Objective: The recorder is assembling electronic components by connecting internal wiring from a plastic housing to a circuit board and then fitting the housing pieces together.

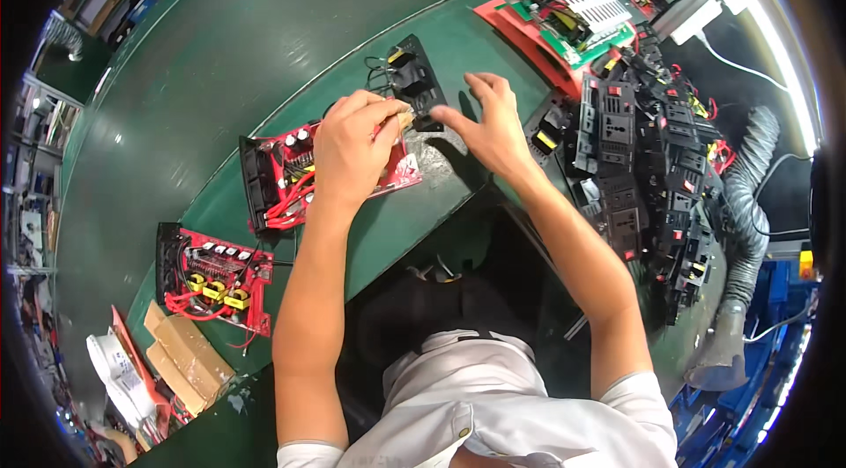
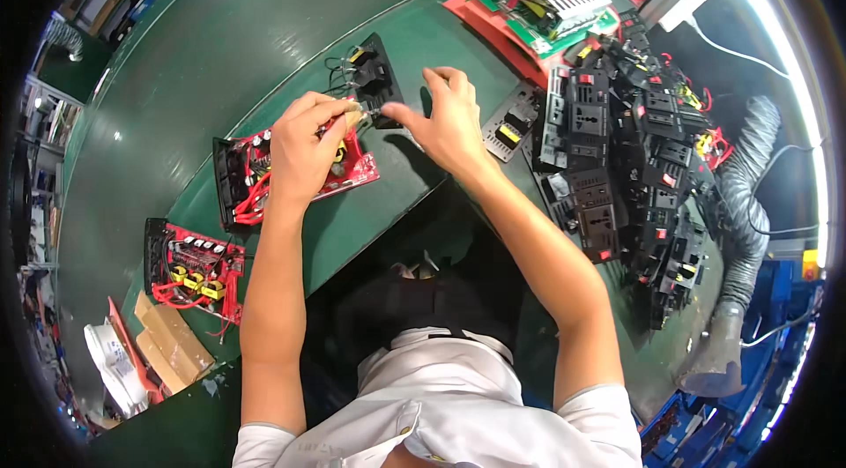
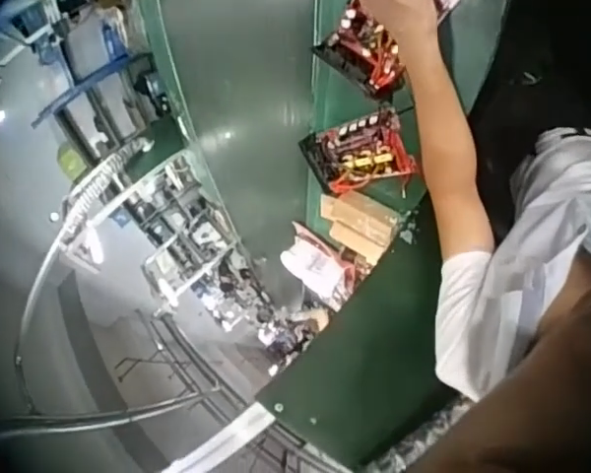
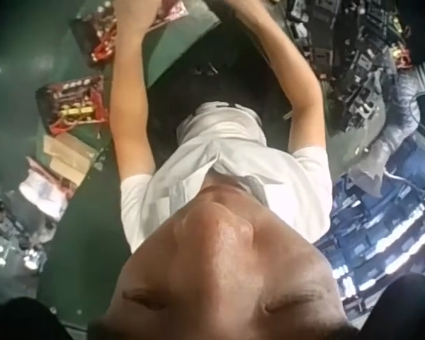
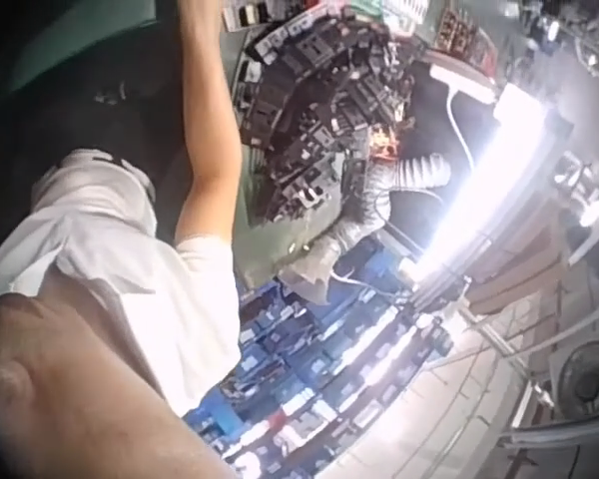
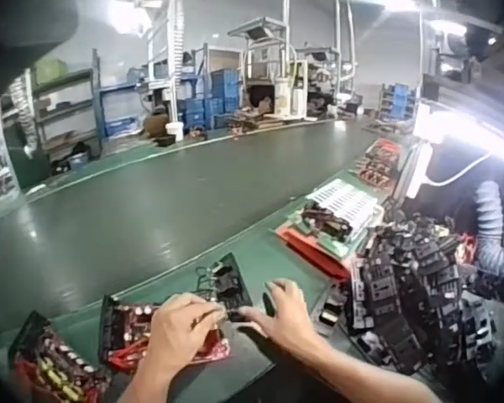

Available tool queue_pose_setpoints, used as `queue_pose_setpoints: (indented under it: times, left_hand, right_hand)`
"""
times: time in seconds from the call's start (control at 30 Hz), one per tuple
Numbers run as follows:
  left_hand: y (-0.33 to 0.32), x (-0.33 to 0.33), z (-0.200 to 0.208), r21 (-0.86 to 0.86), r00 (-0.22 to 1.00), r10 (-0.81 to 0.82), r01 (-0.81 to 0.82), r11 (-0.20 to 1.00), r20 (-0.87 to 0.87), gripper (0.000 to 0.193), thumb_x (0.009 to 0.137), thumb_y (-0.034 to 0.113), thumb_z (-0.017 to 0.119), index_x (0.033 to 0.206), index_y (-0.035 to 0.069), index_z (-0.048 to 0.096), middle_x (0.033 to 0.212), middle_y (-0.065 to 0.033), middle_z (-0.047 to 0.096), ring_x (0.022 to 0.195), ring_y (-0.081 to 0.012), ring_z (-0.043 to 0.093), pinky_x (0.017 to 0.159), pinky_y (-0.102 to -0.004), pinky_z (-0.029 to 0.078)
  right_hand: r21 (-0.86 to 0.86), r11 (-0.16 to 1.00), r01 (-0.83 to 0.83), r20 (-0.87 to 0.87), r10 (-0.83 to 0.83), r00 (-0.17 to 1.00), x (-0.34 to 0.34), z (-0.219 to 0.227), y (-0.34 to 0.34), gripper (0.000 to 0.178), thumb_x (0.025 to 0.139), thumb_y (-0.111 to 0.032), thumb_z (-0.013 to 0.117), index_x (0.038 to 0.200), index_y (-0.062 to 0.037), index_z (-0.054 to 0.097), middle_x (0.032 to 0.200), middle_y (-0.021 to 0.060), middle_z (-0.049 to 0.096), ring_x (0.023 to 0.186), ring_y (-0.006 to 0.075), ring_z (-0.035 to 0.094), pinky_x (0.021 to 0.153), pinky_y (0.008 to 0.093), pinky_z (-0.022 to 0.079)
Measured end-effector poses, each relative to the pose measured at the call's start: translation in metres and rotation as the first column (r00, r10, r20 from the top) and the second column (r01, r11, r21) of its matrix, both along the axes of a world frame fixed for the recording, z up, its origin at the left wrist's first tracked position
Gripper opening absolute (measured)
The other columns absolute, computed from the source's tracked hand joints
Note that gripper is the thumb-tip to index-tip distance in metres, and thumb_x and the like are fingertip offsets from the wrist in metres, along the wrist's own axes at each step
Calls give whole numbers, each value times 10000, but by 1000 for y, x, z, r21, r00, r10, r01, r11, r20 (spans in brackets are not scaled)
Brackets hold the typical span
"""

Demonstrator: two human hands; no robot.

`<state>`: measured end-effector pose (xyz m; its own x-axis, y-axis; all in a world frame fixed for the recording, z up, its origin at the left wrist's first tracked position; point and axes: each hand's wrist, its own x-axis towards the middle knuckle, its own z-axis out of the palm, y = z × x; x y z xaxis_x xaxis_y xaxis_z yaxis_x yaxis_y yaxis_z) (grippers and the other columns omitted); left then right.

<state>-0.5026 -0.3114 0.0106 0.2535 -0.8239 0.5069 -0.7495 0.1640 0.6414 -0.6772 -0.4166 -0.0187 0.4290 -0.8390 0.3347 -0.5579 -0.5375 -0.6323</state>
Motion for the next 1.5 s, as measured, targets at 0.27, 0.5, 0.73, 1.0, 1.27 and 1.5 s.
queue_pose_setpoints:
  times: [0.27,0.5,0.73,1.0,1.27,1.5]
  left_hand:
    - [3,2,-8,102,1000,11,-13,995,19,162,855,63,703,995,-11,737,906,-107,694,784,-200,674,707,-298,512]
    - [2,-9,-6,116,995,14,-2,993,-100,144,814,116,738,931,33,753,891,-92,682,830,-265,657,737,-363,512]
    - [3,-9,-6,63,1000,21,-22,998,17,172,792,54,727,961,29,740,875,-86,670,811,-261,636,726,-359,507]
    - [3,-11,-5,47,999,2,-4,999,34,162,795,23,716,955,19,733,880,-84,666,813,-262,633,722,-366,510]
    - [-1,-13,-9,-23,989,5,-2,1000,148,148,778,8,722,926,4,712,880,-100,659,813,-277,630,719,-380,513]
    - [2,-6,-15,-100,971,-56,81,992,231,128,746,35,714,870,16,690,849,-105,641,799,-306,617,720,-402,514]
  right_hand:
    - [276,935,-221,426,87,901,19,-14,19,316,935,-81,619,1233,24,607,978,111,712,884,124,636,807,293,509]
    - [-87,973,-212,394,229,890,15,-10,29,338,905,11,610,1243,8,609,942,173,670,781,268,659,721,323,516]
    - [-228,946,-229,402,306,863,16,-11,29,377,884,31,613,1260,33,585,976,198,664,837,357,655,742,382,525]
    - [-237,942,-235,375,313,873,16,-10,31,373,890,24,611,1262,36,585,964,201,658,827,359,651,735,384,522]
    - [-203,955,-218,354,279,893,13,-8,34,383,879,17,622,1261,27,592,884,183,632,766,349,629,697,386,513]
    - [-204,957,-206,282,259,924,18,-11,48,387,875,13,627,1261,23,608,991,222,676,880,377,673,779,389,537]
